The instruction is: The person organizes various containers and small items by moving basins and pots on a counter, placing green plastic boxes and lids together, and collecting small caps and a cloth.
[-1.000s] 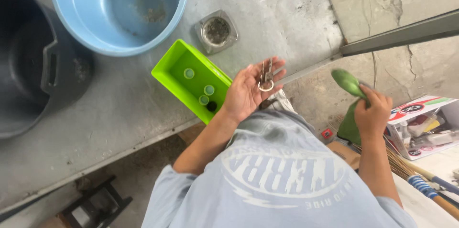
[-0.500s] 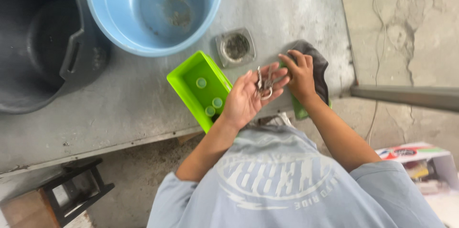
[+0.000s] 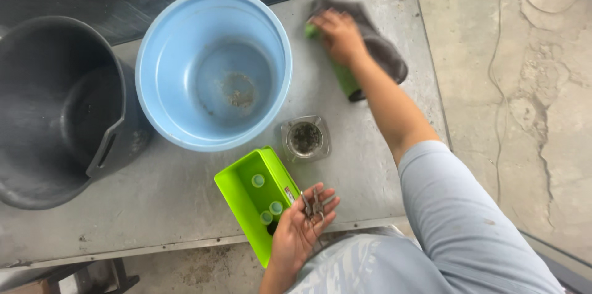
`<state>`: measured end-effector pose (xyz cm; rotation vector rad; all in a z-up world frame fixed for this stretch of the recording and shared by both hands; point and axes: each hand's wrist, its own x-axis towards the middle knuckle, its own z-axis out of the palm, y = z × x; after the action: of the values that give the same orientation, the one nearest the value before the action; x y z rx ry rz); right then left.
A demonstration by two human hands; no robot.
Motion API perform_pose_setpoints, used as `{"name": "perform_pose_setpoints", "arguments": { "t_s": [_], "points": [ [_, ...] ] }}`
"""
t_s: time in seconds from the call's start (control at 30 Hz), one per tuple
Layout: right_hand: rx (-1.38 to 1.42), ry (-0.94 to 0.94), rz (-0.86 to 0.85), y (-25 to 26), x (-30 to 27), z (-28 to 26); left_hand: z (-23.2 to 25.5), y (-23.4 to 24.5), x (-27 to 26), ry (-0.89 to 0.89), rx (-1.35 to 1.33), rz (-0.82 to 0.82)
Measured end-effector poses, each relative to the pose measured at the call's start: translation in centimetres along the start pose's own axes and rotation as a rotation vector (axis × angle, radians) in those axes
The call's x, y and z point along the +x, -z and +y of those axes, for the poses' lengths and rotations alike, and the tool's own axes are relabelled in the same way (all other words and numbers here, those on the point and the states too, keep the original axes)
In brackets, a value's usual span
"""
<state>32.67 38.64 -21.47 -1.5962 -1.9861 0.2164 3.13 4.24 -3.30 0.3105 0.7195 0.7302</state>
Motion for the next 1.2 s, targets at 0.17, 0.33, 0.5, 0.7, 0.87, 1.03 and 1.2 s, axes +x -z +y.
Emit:
{"name": "perform_pose_setpoints", "arguments": {
  "t_s": [0.17,0.33,0.5,0.7,0.87,1.03,1.2],
  "points": [
    [-0.163,-0.351,0.286,3.4,-0.2,11.1,-0.4,0.0,0.2,-0.01,0.002,0.072],
    [-0.19,-0.412,0.284,4.0,-5.7,10.6,-0.1,-0.8,-0.6,-0.001,0.089,0.057],
    [-0.253,-0.607,0.246,5.2,-16.5,1.4,0.0,-1.2,-0.6,0.073,0.067,-0.094],
    [-0.478,-0.904,-0.125,9.8,-32.4,-10.8,-0.7,0.1,-1.6,0.154,0.2,-0.288],
    [-0.378,-0.784,-0.074,14.9,-46.3,-17.7,-1.9,0.8,-2.3,0.258,0.289,-0.38],
    [-0.333,-1.314,-0.519,22.9,-50.1,-22.2,-1.9,1.2,-3.6,0.298,0.332,-0.413],
    [-0.399,-0.739,0.222,22.3,-45.2,-24.8,-1.4,2.1,-5.3,0.251,0.388,-0.39]
  ]
}}
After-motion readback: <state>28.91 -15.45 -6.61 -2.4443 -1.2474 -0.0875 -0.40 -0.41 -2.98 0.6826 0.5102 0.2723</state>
